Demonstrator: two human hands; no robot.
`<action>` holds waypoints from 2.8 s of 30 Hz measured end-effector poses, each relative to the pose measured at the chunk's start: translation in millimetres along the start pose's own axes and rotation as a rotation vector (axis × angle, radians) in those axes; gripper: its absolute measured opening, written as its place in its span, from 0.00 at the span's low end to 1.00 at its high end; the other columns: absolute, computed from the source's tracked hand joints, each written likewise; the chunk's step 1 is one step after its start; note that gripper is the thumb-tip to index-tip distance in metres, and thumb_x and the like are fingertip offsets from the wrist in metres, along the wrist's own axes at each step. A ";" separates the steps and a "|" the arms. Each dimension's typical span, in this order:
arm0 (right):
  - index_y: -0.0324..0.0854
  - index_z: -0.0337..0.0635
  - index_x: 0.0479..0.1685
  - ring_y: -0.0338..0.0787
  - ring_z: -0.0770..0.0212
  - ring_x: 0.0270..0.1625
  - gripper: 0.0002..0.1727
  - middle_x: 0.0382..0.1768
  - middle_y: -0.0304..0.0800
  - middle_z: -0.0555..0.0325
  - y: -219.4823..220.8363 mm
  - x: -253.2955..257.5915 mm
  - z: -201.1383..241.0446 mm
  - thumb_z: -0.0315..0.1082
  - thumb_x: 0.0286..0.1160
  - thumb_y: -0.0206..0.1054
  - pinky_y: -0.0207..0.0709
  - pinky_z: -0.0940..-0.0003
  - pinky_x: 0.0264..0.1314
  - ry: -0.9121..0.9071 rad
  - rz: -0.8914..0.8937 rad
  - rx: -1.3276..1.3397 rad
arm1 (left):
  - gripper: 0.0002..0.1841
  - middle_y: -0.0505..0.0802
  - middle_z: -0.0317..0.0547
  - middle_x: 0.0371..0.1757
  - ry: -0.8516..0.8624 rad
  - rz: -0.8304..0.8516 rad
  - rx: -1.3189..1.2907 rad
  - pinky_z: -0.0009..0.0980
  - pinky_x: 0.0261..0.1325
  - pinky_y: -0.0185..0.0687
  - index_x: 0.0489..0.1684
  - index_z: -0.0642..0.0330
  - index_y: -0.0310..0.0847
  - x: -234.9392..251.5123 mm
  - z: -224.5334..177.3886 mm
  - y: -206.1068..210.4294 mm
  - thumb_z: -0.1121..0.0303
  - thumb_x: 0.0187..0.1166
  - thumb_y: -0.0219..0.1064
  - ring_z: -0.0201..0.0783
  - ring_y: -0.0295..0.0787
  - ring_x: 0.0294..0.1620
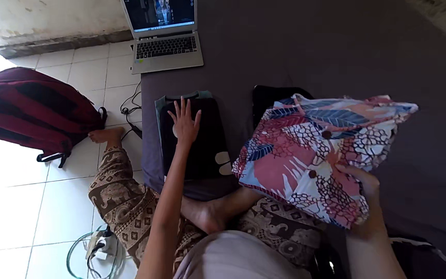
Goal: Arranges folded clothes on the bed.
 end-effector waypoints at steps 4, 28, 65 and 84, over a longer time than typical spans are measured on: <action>0.80 0.49 0.37 0.88 0.89 0.33 0.20 0.28 0.92 0.82 53.0 27.9 -2.7 0.17 0.67 0.45 0.81 0.91 0.43 -0.059 0.319 -0.028 | 0.25 0.85 0.59 0.70 -0.254 0.142 -0.689 0.43 0.68 0.79 0.76 0.69 0.71 -39.1 -17.5 -33.1 0.60 0.95 0.40 0.46 0.85 0.66; 0.70 0.33 0.70 0.83 0.66 0.42 0.17 0.46 0.82 0.50 202.9 58.8 -173.5 0.28 0.86 0.59 0.79 0.70 0.47 0.335 0.472 -0.298 | 0.19 0.89 0.53 0.50 -0.612 0.251 -0.731 0.37 0.56 0.83 0.69 0.67 0.74 -102.3 110.3 -36.1 0.60 0.92 0.54 0.36 0.85 0.45; 0.72 0.32 0.68 0.85 0.70 0.41 0.18 0.45 0.85 0.54 201.8 44.9 -171.0 0.35 0.88 0.61 0.80 0.72 0.49 0.323 0.582 -0.364 | 0.15 0.92 0.59 0.43 -0.752 0.202 -0.227 0.49 0.60 0.78 0.45 0.71 0.88 -218.7 103.3 -46.8 0.64 0.85 0.66 0.49 0.88 0.47; 0.72 0.28 0.75 0.80 0.42 0.71 0.24 0.70 0.80 0.30 159.8 57.0 -156.2 0.39 0.92 0.57 0.69 0.48 0.74 0.050 0.228 -0.502 | 0.16 0.92 0.58 0.43 -0.787 0.212 -0.364 0.42 0.53 0.84 0.50 0.75 0.86 -235.9 41.7 -29.4 0.65 0.86 0.64 0.44 0.89 0.41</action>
Point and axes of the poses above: each hand's wrist, its own x-axis towards the middle knuckle, its own y-axis out of the palm, z = x × y, the point moved 9 cm from there along x, towards the middle knuckle
